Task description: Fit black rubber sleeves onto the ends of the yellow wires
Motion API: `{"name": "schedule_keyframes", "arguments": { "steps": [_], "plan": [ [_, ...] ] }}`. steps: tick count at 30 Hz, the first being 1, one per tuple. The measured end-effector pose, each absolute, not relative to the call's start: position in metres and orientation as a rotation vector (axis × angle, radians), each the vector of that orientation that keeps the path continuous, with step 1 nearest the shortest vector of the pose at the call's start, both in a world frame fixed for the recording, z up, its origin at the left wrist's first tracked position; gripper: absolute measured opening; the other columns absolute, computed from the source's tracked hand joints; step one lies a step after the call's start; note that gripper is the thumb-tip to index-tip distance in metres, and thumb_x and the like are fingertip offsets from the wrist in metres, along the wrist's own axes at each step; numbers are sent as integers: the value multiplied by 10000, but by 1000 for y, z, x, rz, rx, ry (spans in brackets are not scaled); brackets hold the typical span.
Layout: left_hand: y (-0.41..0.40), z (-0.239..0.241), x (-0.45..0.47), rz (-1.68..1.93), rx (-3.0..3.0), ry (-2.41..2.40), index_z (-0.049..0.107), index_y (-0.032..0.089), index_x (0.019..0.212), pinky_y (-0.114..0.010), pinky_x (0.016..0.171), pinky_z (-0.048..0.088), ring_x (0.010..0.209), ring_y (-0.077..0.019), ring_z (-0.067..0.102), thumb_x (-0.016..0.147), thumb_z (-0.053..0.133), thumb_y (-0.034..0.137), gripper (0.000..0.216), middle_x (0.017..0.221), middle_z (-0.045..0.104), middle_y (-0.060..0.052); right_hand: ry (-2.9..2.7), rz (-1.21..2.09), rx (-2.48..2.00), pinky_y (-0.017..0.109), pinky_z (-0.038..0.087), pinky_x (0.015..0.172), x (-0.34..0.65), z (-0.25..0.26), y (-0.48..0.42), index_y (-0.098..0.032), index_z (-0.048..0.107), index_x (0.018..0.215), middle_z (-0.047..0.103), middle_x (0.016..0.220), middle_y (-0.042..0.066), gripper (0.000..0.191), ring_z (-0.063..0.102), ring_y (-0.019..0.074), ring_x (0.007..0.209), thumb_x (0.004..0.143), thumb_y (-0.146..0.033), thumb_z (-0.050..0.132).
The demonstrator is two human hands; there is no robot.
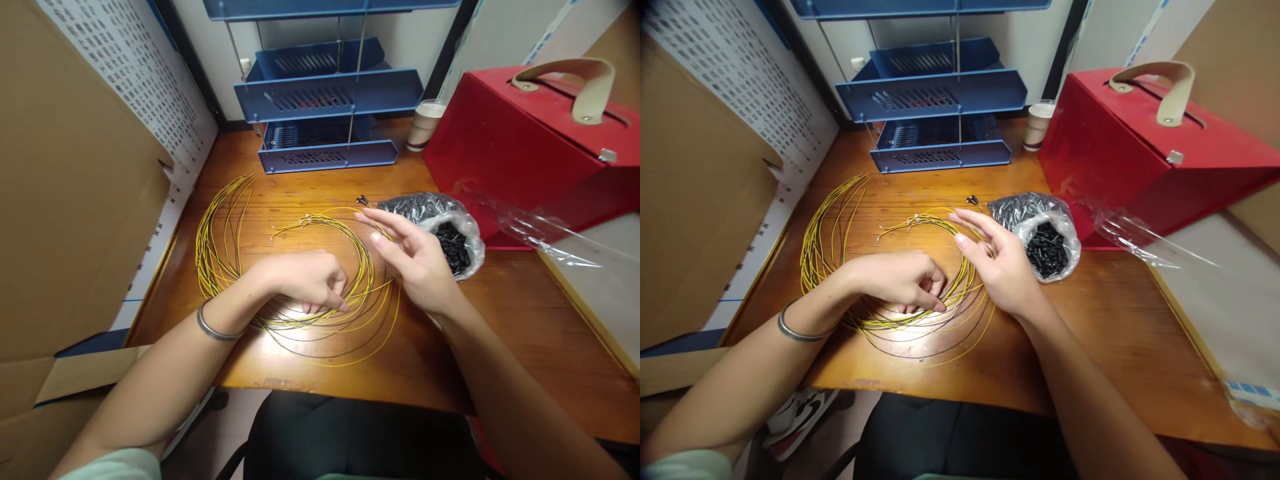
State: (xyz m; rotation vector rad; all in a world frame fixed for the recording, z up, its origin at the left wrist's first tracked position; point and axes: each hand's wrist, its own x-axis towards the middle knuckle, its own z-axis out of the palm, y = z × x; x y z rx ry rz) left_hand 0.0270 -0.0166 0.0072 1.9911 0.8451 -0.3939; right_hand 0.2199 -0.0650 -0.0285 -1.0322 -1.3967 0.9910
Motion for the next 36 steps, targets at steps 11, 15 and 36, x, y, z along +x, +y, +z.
{"name": "schedule_keyframes", "arguments": {
  "steps": [11,15,36],
  "plan": [
    [-19,1,42,440,1859,1031,505,173,688,-221,432,353,397,-90,464,963,325,715,634,506,461,40,-1343,1160,-888,248,345,492,213,-32,-69,-215,619,1153,668,1004,37,341,395,66,532,936,-479,615],
    [-15,-2,45,578,1678,975,429,188,612,-213,378,318,347,-74,394,1017,399,521,525,448,362,62,-1387,1219,-897,244,277,460,211,-33,-69,-213,589,1141,639,840,-4,352,307,63,480,938,-501,606],
    [-9,-6,50,696,1365,862,579,171,902,-174,382,260,347,-64,325,1021,432,435,325,445,396,88,-1190,1391,-935,217,237,399,201,-35,-68,-249,487,1027,476,532,-109,320,308,77,403,858,-460,659]
  ]
}}
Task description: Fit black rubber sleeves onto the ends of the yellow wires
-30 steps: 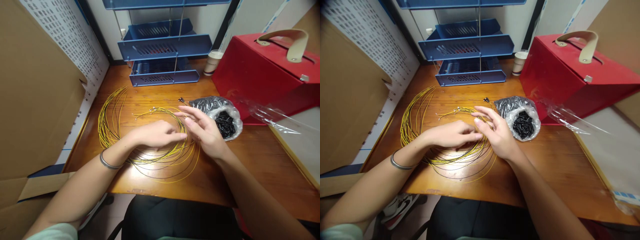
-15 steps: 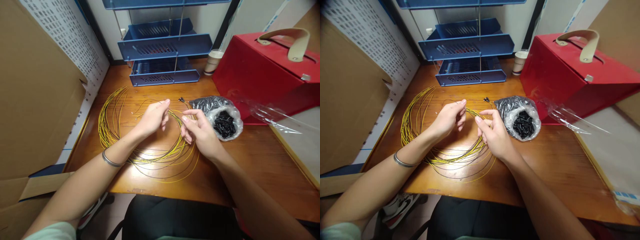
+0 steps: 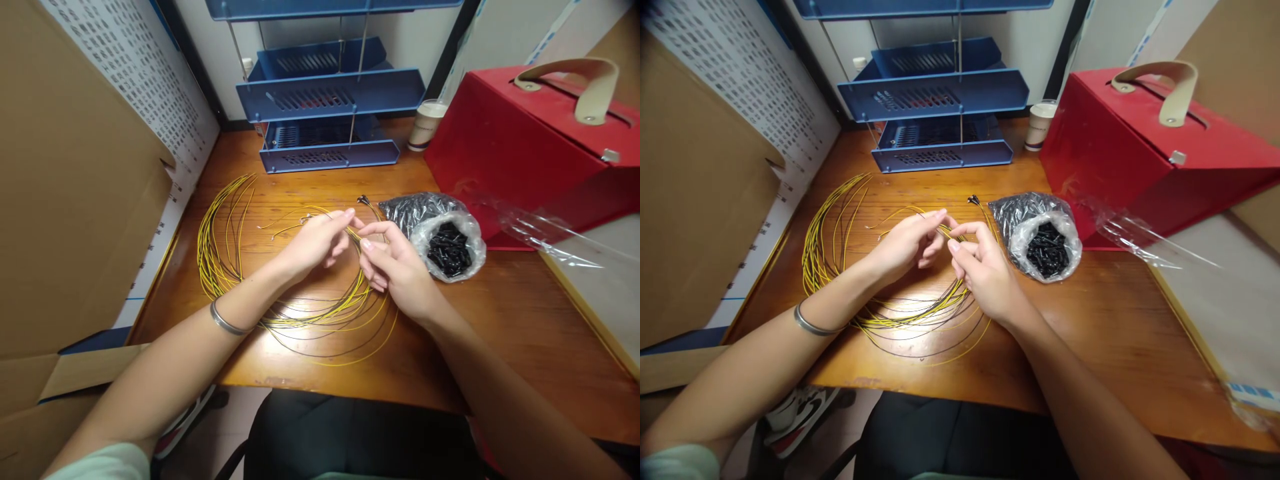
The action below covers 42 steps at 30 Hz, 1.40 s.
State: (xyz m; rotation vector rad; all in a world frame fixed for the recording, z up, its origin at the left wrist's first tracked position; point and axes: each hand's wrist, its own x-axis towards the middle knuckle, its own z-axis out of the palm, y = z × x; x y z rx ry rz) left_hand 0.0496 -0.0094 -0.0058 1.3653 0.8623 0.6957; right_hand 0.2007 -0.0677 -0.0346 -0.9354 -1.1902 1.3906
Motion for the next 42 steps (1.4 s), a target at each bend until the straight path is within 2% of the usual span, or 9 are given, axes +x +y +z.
{"name": "schedule_keyframes", "arguments": {
  "steps": [4,7,9,12,16,21,29,36,42],
  "plan": [
    [-6,-1,51,850,1158,888,480,181,816,-163,411,285,372,-48,360,1045,385,387,323,498,438,81,-1133,1308,-1015,237,410,496,202,-39,-65,-225,500,1043,575,563,-85,386,492,101,467,818,-458,710],
    [-4,2,51,904,1107,907,427,188,792,-175,431,336,394,-46,408,1027,420,452,353,572,497,67,-1140,1335,-1051,274,486,603,205,-41,-62,-176,600,934,677,645,1,322,616,128,555,797,-447,709],
    [-3,3,48,881,1168,931,473,187,861,-192,417,340,393,-58,426,998,454,522,363,604,536,53,-1172,1337,-1073,279,499,621,206,-42,-62,-158,649,848,703,689,36,273,641,133,577,801,-423,696],
    [-4,10,39,661,1462,1027,559,161,956,-210,406,324,407,-77,442,919,546,621,461,593,556,33,-1197,1280,-1089,269,498,601,207,-43,-61,-162,676,833,688,676,22,235,632,125,563,822,-397,678],
    [-12,22,27,118,1938,984,614,145,742,-209,470,309,485,-68,430,809,673,635,498,577,524,33,-1165,1276,-1073,262,500,580,205,-43,-60,-172,667,821,649,642,-3,231,614,120,544,815,-402,686],
    [-23,18,28,-299,2176,914,601,169,599,-253,464,266,452,-94,423,760,673,685,545,511,551,16,-1176,1266,-1083,240,481,551,205,-44,-60,-167,672,854,612,657,-22,242,603,100,524,831,-408,680],
    [-20,5,31,-400,2168,908,596,180,647,-247,480,354,436,-123,546,849,634,513,391,526,642,-12,-1226,1169,-1125,233,457,489,205,-41,-61,-154,681,908,579,653,-35,274,573,88,475,871,-424,649],
    [-16,3,28,-404,2249,867,613,176,671,-231,479,352,473,-111,517,839,630,517,381,554,623,3,-1275,968,-1133,222,311,435,208,-39,-60,-148,709,891,576,633,-32,212,423,59,453,900,-341,620],
    [-16,6,27,-470,2156,870,604,177,704,-226,477,374,473,-118,558,858,617,481,341,554,636,3,-1235,648,-1187,241,400,550,212,-33,-61,-175,737,891,604,661,-12,167,530,103,587,911,-281,610]
  ]
}}
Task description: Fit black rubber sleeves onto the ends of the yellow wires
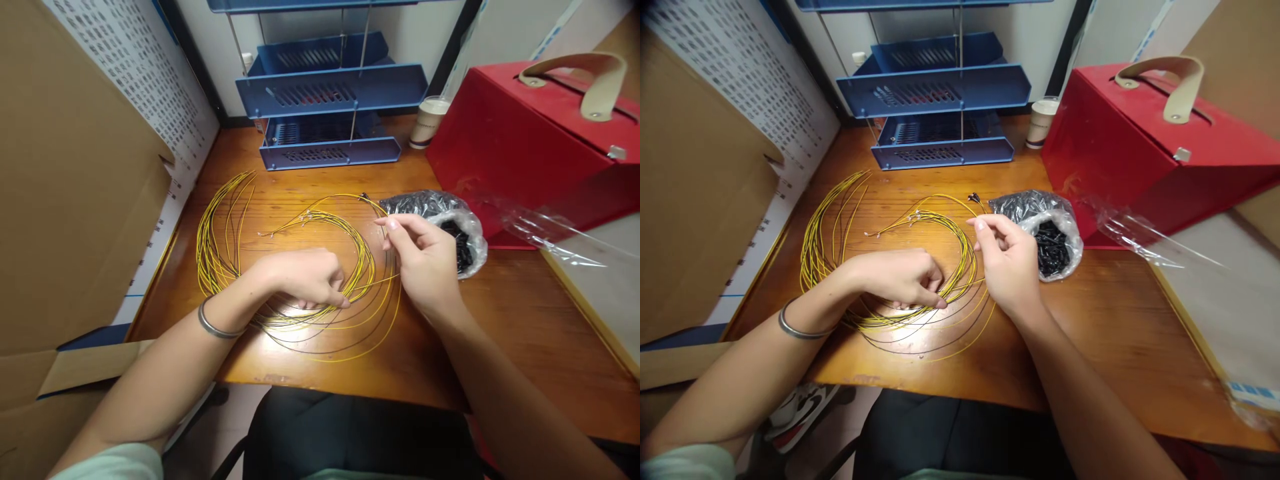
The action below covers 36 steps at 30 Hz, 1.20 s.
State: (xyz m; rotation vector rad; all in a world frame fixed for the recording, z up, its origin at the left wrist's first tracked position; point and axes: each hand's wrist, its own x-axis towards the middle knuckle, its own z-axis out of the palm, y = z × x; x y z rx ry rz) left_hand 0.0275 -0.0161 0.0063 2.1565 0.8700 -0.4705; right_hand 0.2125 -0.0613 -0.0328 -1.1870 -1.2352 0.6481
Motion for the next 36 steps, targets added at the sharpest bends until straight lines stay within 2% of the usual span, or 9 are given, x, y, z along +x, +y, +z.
{"name": "schedule_keyframes", "arguments": {
  "steps": [3,6,10,14,20,23,26,30,36],
  "plan": [
    [-18,9,30,-411,2197,899,595,170,667,-241,482,344,455,-109,501,865,585,610,484,526,591,7,-1280,615,-1180,251,417,575,212,-31,-63,-177,737,868,607,649,-11,166,545,114,601,910,-268,604],
    [-19,9,35,-75,2234,1014,571,161,642,-251,522,324,512,-104,451,907,448,716,627,571,556,4,-1393,707,-1140,259,428,601,211,-31,-64,-168,722,832,602,637,-15,167,542,115,605,903,-259,601],
    [-16,2,41,502,2059,933,517,157,640,-234,582,353,601,-99,458,986,375,614,591,646,545,1,-1496,866,-1067,244,400,574,207,-33,-67,-162,678,792,549,614,-33,195,484,94,575,918,-279,584],
    [-11,-3,44,749,1760,887,366,192,561,-214,442,267,407,-60,325,1001,436,481,531,469,352,61,-1384,1065,-1070,229,350,484,205,-35,-67,-160,670,888,523,597,-53,219,427,74,489,914,-370,611],
    [-2,4,45,1116,1477,983,353,216,594,-196,377,314,320,-70,361,1027,392,467,503,400,391,62,-1299,1399,-1086,234,479,537,207,-36,-65,-162,646,878,597,635,-19,262,595,110,536,908,-414,582],
    [-1,12,38,902,1580,1039,370,208,559,-204,386,343,325,-72,397,990,414,599,583,400,420,43,-1375,1407,-1109,224,490,566,208,-36,-65,-161,658,845,605,649,-13,230,623,107,566,909,-365,574],
    [-5,21,27,346,1793,993,447,183,555,-203,412,361,363,-72,438,886,530,709,627,427,464,30,-1394,1375,-1119,223,485,553,208,-37,-65,-165,664,820,573,621,-24,237,594,101,541,911,-356,558],
    [-13,25,20,-369,1894,883,579,162,638,-205,469,422,460,-109,567,795,683,655,527,527,626,-11,-1398,1343,-1133,234,487,551,208,-38,-64,-164,678,859,544,604,-38,230,590,105,527,905,-353,556],
    [-14,15,25,-623,1937,918,598,162,637,-221,486,463,483,-134,613,798,709,518,406,592,693,-33,-1386,1337,-1140,257,504,527,207,-39,-64,-147,699,913,497,591,-52,287,534,101,486,888,-407,583]
  ]
}}
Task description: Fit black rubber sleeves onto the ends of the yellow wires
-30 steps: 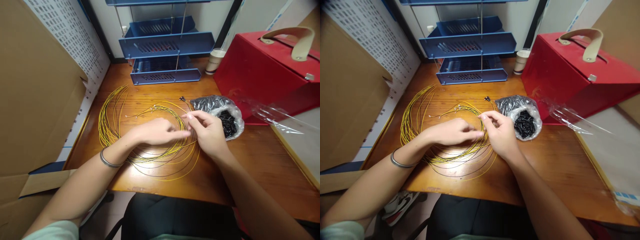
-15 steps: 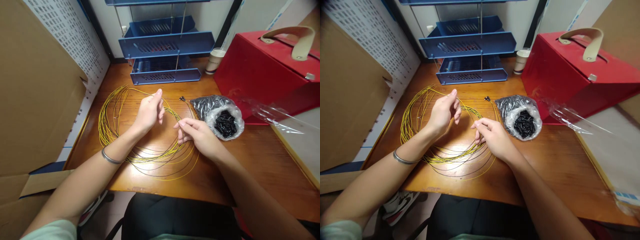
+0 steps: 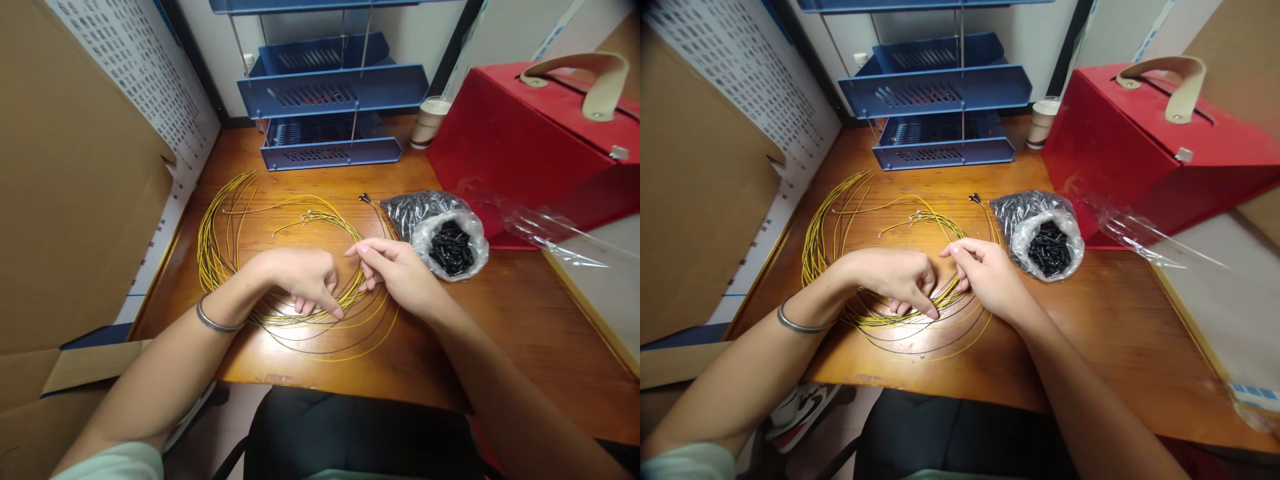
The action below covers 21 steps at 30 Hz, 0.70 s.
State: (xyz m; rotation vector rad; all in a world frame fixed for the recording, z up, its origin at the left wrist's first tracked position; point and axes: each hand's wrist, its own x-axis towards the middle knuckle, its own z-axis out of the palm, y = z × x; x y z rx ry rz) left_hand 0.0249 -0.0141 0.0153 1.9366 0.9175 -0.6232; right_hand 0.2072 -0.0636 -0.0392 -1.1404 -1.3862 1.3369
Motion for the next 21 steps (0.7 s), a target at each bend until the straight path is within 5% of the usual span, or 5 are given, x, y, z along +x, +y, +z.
{"name": "schedule_keyframes", "arguments": {
  "steps": [7,14,21],
  "plan": [
    [-14,11,25,-602,1995,899,597,168,653,-238,484,450,471,-148,600,821,676,446,334,546,657,-26,-1417,1134,-1193,238,331,449,211,-40,-64,-149,750,983,455,583,-52,323,389,79,457,920,-407,566],
    [-14,12,23,-541,1998,890,596,170,651,-238,474,414,448,-139,566,795,705,536,408,521,632,-20,-1358,867,-1169,322,486,797,214,-33,-64,-175,748,754,490,586,-26,234,535,140,654,875,-339,633],
    [-16,9,32,315,1878,941,507,181,673,-221,409,316,389,-84,414,928,447,704,585,489,442,45,-1530,976,-1110,298,473,691,212,-29,-67,-172,755,759,561,581,-13,229,594,163,672,874,-308,611]
  ]
}}
